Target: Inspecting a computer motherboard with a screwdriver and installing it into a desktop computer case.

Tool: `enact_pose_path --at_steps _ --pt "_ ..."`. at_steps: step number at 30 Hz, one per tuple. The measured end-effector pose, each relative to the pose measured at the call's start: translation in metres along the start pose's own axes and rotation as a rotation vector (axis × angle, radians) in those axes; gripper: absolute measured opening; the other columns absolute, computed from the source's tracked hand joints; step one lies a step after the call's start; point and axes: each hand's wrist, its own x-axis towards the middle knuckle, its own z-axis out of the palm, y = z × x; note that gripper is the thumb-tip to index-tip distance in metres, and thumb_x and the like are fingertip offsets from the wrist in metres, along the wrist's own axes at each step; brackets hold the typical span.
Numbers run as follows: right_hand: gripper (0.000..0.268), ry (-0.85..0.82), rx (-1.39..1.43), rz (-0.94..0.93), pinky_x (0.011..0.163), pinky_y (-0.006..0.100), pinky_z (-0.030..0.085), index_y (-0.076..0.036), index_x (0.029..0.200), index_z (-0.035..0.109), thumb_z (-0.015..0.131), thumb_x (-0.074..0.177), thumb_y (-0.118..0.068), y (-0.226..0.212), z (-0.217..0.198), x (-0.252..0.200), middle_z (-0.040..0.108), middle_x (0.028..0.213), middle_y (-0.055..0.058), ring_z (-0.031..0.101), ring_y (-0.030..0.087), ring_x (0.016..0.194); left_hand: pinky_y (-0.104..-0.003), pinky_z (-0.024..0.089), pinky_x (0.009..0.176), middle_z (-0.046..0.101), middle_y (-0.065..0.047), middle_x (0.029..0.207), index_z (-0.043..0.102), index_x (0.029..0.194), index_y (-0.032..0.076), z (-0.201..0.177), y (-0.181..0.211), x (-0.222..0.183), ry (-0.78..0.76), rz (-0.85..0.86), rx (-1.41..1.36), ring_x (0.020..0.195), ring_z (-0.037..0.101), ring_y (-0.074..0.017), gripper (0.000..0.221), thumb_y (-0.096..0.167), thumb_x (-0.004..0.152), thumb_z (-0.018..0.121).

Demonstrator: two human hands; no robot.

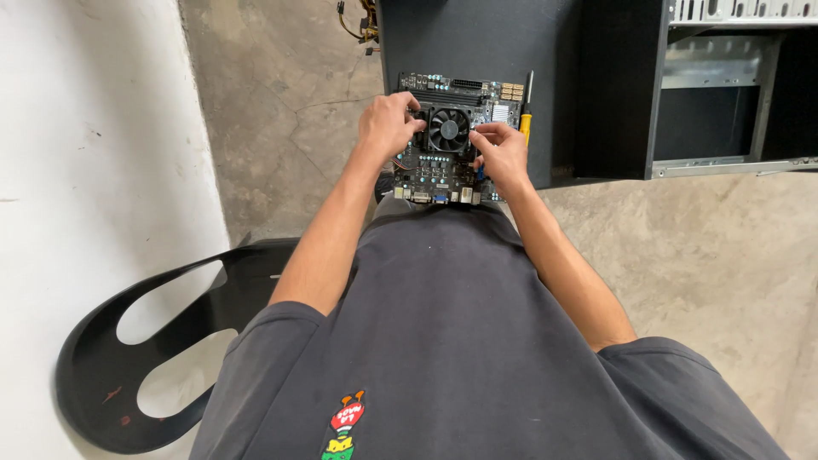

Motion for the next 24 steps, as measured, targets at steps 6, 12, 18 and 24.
enact_pose_path --at_steps 6,12,18,24 --pt "0.027 0.025 0.047 0.073 0.035 0.023 0.041 -0.002 0.111 0.070 0.081 0.091 -0.018 0.003 -0.005 -0.001 0.069 0.095 0.013 0.063 0.014 0.045 -0.047 0.059 0.087 0.078 0.001 0.086 0.073 0.110 0.019 0.024 -0.005 -0.002 0.074 -0.022 0.033 0.094 0.075 -0.0303 0.023 0.028 0.089 0.074" --pt "0.024 0.030 0.058 0.077 0.034 0.022 0.038 -0.004 0.108 0.070 0.080 0.092 -0.018 0.011 -0.004 0.009 0.068 0.090 0.010 0.059 0.012 0.043 -0.048 0.058 0.089 0.078 -0.002 0.088 0.073 0.111 0.021 0.014 -0.006 0.002 0.039 -0.055 -0.033 0.098 0.074 -0.0308 0.023 0.029 0.090 0.072" --pt "0.020 0.051 -0.013 0.073 0.033 0.024 0.042 -0.005 0.107 0.071 0.076 0.093 -0.018 -0.004 -0.002 -0.005 0.069 0.092 0.013 0.064 0.017 0.043 -0.049 0.058 0.083 0.076 -0.001 0.085 0.078 0.097 0.026 0.026 -0.031 0.003 0.137 -0.085 0.075 0.094 0.073 -0.0306 0.011 0.029 0.090 0.069" --pt "0.022 0.041 -0.033 0.072 0.035 0.023 0.045 -0.004 0.108 0.070 0.076 0.093 -0.018 -0.012 -0.001 -0.011 0.069 0.094 0.014 0.066 0.017 0.043 -0.050 0.056 0.087 0.067 -0.003 0.092 0.079 0.098 0.021 0.032 -0.004 -0.034 0.216 -0.115 0.043 0.102 0.064 -0.0302 0.020 0.037 0.084 0.078"
